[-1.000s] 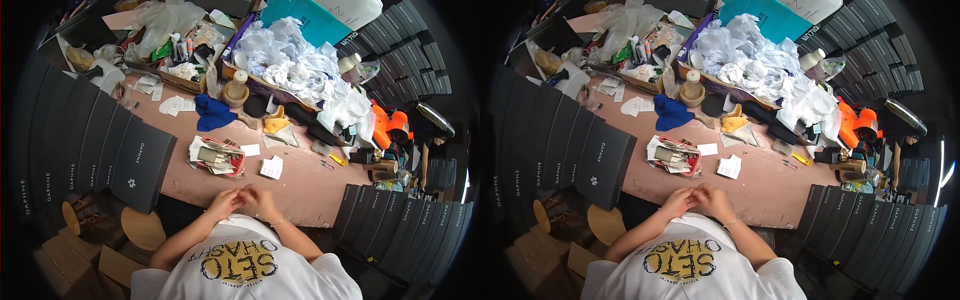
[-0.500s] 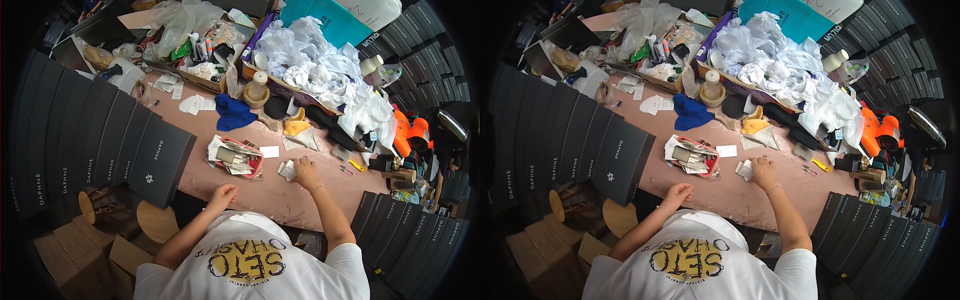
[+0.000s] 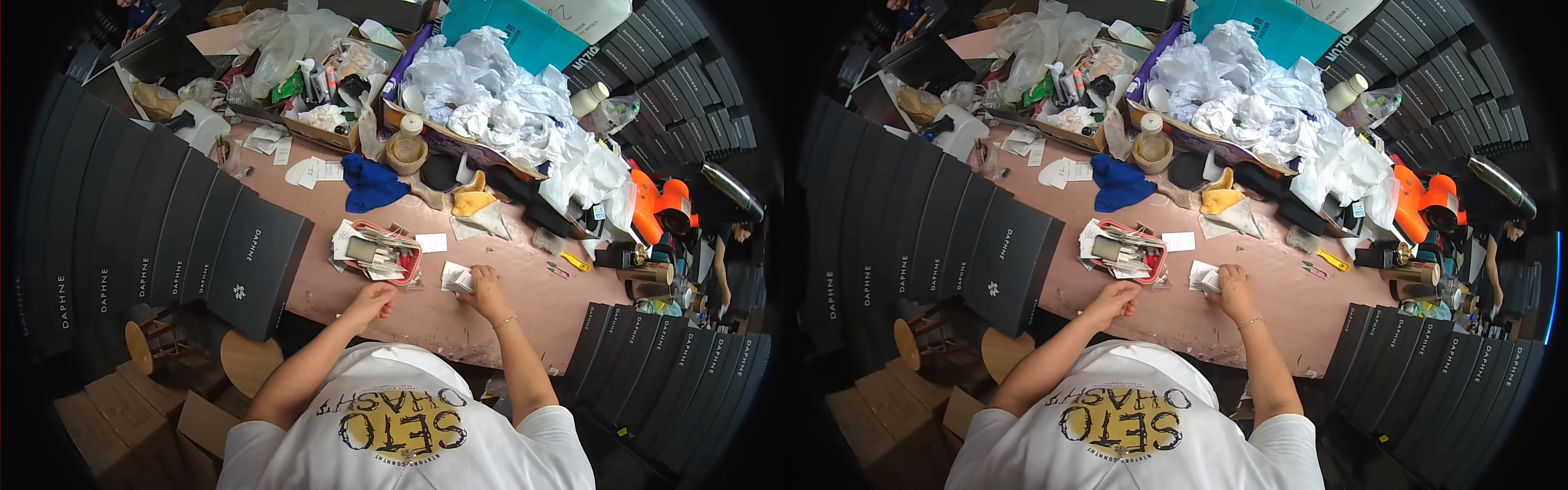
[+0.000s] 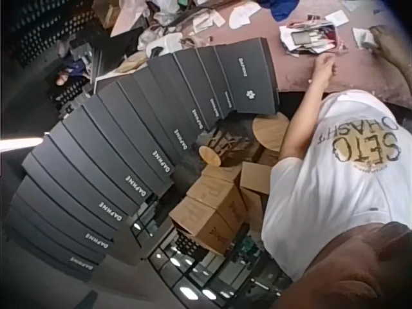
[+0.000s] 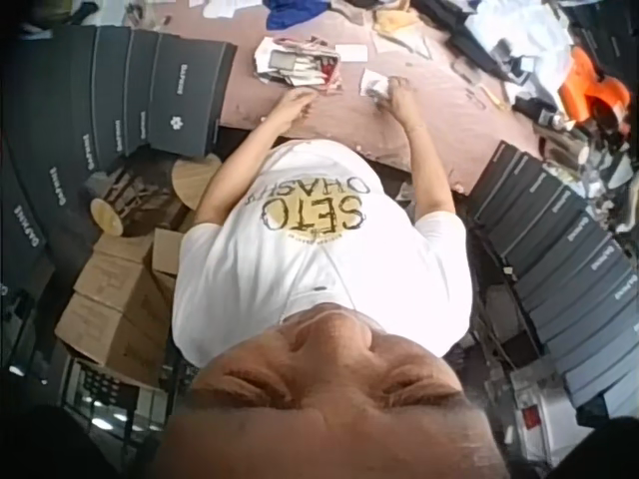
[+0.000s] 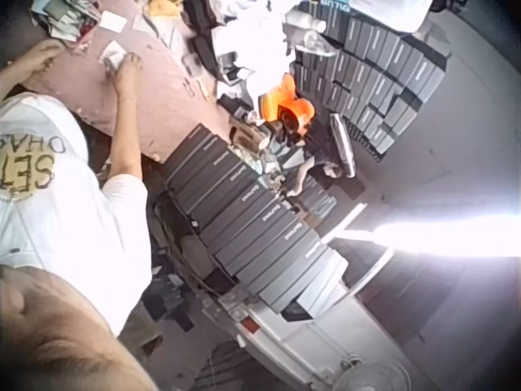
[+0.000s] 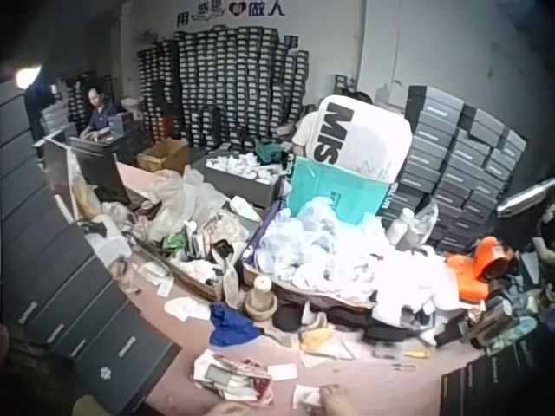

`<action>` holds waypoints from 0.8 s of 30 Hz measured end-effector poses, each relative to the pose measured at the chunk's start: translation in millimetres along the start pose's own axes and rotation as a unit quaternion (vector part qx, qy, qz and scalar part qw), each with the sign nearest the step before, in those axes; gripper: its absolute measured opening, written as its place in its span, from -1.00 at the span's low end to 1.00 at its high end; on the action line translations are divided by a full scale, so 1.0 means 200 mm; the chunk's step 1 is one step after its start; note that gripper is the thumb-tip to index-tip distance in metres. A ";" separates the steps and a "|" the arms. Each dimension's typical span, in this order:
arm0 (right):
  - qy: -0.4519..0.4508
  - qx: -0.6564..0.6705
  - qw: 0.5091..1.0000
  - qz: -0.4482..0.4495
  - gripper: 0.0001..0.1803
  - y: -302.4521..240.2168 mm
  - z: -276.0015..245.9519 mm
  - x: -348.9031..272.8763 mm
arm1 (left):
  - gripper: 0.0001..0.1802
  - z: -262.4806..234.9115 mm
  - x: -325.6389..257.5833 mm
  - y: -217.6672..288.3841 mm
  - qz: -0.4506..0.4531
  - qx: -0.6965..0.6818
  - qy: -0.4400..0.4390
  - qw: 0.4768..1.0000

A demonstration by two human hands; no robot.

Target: Packing shoes into boxes, wrapping them in tissue paper, and organizing shipping labels.

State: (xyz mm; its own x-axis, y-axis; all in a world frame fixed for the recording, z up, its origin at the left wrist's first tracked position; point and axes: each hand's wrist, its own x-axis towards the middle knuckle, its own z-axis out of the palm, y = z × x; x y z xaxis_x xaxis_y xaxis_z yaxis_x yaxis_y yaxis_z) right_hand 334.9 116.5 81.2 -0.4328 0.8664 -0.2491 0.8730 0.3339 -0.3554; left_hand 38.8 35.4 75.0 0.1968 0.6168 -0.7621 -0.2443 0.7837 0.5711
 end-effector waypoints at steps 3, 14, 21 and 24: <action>-0.027 0.000 0.999 0.018 -0.35 -0.04 -0.01 0.02 | -0.67 -0.02 -0.02 -0.08 -0.015 0.009 0.013 1.000; -0.001 0.013 1.000 0.012 -0.30 -0.08 0.12 -0.16 | -0.73 -0.02 -0.09 -0.20 0.035 0.019 0.049 0.998; -0.037 -0.103 0.994 0.031 -0.43 -0.16 -0.02 -0.16 | -0.57 0.07 -0.04 -0.03 0.022 -0.132 0.088 0.987; 0.001 -0.038 0.998 0.040 -0.48 -0.23 -0.07 -0.14 | -0.43 0.05 0.02 0.04 -0.034 -0.188 0.102 0.976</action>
State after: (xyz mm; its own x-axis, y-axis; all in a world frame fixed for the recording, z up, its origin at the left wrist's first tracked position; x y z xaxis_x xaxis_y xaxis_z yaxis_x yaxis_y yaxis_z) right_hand 310.9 82.4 117.7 -0.3611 0.8917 -0.2729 0.9193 0.2912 -0.2648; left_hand 48.0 44.5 79.1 0.0401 0.5066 -0.8613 -0.5763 0.7159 0.3942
